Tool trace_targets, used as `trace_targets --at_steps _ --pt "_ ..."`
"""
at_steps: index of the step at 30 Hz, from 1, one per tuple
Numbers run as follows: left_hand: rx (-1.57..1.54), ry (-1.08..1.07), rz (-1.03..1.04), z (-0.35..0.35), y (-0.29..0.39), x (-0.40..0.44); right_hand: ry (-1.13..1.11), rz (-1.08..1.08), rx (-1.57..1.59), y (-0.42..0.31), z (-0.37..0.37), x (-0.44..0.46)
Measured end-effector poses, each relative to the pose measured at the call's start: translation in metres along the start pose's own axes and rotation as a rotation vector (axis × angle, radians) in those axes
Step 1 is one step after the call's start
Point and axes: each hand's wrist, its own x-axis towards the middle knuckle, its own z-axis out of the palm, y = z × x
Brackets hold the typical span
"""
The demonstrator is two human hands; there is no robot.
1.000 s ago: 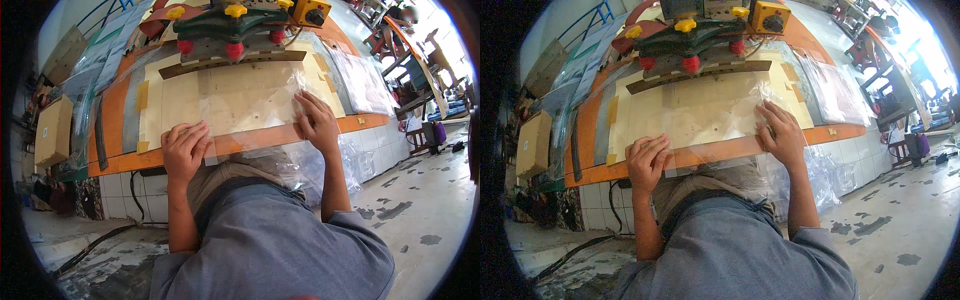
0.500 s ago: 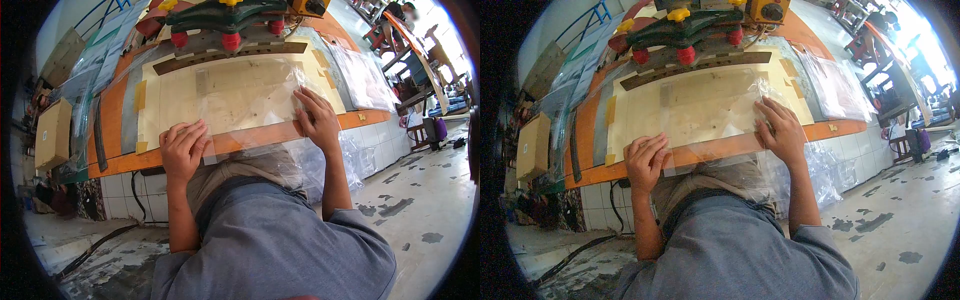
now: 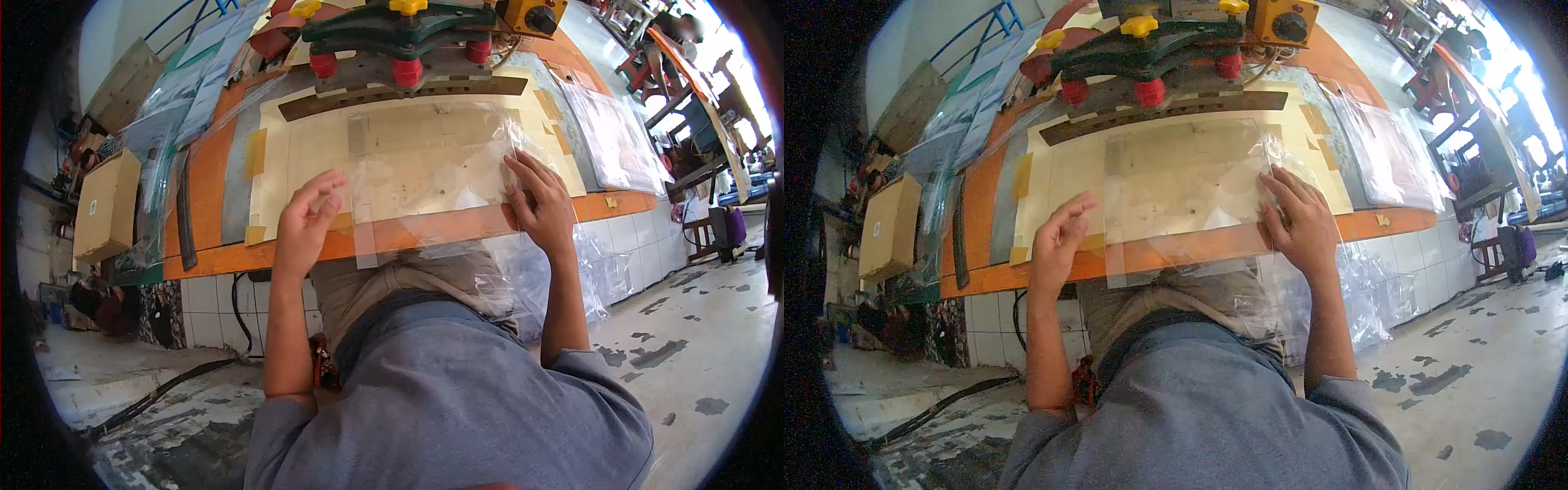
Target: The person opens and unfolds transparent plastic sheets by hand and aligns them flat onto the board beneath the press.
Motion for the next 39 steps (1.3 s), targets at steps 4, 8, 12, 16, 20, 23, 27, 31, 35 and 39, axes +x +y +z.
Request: trace_targets --at_steps 4,8,12,16,20,23,27,31,35,39 --pt "0.050 -0.160 -0.196 -0.005 0.001 0.034 -0.002 0.006 0.004 -0.001 -0.001 0.000" --pt "-0.167 -0.118 -0.263 0.007 -0.004 0.058 -0.008 0.029 0.009 -0.002 -0.002 0.000" --pt "-0.633 -0.043 -0.522 0.008 -0.002 0.074 0.002 0.005 0.008 0.000 -0.002 0.000" --pt "-0.778 -0.037 -0.578 0.008 0.008 0.083 0.007 0.001 0.005 -0.002 -0.004 0.001" --pt "-0.947 -0.064 -0.582 -0.001 -0.009 0.091 0.001 -0.005 0.004 -0.001 -0.005 0.001" --pt "-0.985 -0.056 -0.619 -0.007 -0.016 0.095 0.011 -0.004 0.006 -0.001 -0.004 0.000" --pt "-1.040 0.020 -0.676 -0.002 -0.024 0.101 0.010 -0.008 0.012 -0.002 -0.005 0.000" --pt "-1.039 0.015 -0.676 0.005 -0.027 0.107 0.005 0.000 0.019 0.000 -0.004 0.000" --pt "-0.933 -0.105 -0.616 0.011 -0.040 0.116 0.011 -0.006 0.008 0.000 -0.005 0.000" --pt "-0.638 -0.176 -0.531 0.019 -0.039 0.119 0.003 0.010 -0.004 -0.001 -0.004 -0.001"
